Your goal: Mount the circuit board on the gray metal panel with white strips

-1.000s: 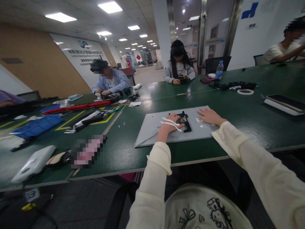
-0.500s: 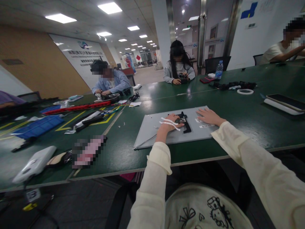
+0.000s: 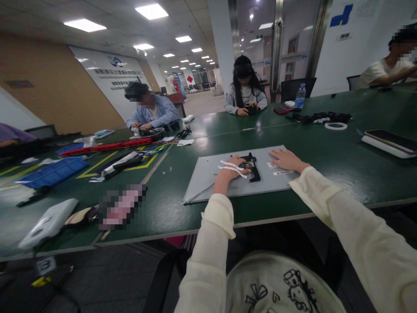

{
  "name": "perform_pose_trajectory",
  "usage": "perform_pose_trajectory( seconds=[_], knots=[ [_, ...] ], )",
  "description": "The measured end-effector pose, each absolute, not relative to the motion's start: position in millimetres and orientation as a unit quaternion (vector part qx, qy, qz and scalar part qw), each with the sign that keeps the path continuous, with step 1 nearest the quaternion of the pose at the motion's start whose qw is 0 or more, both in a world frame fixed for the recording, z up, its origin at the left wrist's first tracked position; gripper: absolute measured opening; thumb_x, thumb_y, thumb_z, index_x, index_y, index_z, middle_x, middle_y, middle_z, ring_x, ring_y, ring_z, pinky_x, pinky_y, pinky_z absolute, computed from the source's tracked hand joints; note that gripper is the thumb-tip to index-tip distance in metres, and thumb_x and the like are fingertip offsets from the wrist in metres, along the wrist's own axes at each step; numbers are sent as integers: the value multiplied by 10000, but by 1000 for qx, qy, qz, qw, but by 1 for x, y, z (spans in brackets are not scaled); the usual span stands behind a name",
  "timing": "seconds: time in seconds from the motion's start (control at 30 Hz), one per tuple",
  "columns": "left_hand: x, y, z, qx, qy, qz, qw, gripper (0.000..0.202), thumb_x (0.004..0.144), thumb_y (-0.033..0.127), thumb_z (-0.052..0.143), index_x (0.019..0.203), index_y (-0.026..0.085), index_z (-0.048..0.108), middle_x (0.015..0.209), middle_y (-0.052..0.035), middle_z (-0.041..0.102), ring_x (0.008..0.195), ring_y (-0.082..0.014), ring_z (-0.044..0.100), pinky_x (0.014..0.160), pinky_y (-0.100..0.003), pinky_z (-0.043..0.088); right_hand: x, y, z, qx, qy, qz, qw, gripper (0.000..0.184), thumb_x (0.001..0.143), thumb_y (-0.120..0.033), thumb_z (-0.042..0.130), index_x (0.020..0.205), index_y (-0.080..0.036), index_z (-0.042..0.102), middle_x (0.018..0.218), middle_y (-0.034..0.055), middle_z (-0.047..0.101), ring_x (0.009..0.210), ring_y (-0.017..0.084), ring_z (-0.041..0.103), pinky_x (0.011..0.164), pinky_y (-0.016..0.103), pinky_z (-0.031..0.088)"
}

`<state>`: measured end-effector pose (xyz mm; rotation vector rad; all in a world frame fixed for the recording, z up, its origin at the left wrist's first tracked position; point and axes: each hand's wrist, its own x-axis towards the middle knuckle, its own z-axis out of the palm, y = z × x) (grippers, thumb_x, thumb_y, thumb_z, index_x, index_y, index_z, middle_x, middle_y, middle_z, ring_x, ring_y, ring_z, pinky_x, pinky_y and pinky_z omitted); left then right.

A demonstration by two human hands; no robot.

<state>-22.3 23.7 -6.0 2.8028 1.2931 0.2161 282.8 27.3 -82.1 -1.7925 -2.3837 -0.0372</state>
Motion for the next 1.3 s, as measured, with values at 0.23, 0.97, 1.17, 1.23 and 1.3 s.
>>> perform_pose_trajectory(
  seconds=[0.23, 0.97, 1.17, 1.23, 1.3],
  knots=[
    [-23, 24, -7, 904, 422, 65, 17, 565, 786, 563, 618, 1206, 185, 624, 1187, -116, 605, 1074, -270, 575, 939, -352, 459, 281, 25, -79, -599, -797, -15, 79, 711, 918, -663, 176, 1505, -283, 305, 1556, 33, 282, 1383, 344, 300, 1107, 523, 277],
    [-3, 1, 3, 865, 471, 147, -87, 337, 949, 389, 425, 1048, 169, 660, 1083, -99, 640, 1029, -236, 568, 915, -344, 428, 179, -45, -12, -415, -742, 276, 448, 346, 899, -455, 491, 760, -184, 656, 698, 34, 680, 619, 147, 622, 618, 259, 473],
    [-1, -1, 4, 835, 515, 173, -81, 318, 960, 347, 388, 1032, 171, 642, 1089, -113, 613, 1026, -230, 558, 920, -343, 411, 165, -50, -16, -402, -729, 369, 414, 411, 869, -537, 521, 742, -184, 688, 688, 30, 679, 484, 99, 517, 511, 235, 408],
    [0, -1, 4, 830, 524, 175, -76, 306, 956, 336, 389, 1039, 170, 631, 1106, -122, 602, 1046, -245, 545, 931, -364, 403, 165, -48, -19, -398, -733, 385, 396, 360, 842, -512, 569, 764, -186, 701, 706, 29, 685, 477, 92, 501, 499, 232, 400],
    [-1, -1, 4, 825, 532, 174, -69, 294, 949, 326, 395, 1055, 171, 621, 1125, -131, 593, 1067, -264, 532, 939, -387, 396, 165, -48, -21, -398, -729, 402, 385, 313, 813, -481, 609, 785, -184, 705, 704, 30, 683, 488, 96, 504, 478, 225, 391]
  ],
)
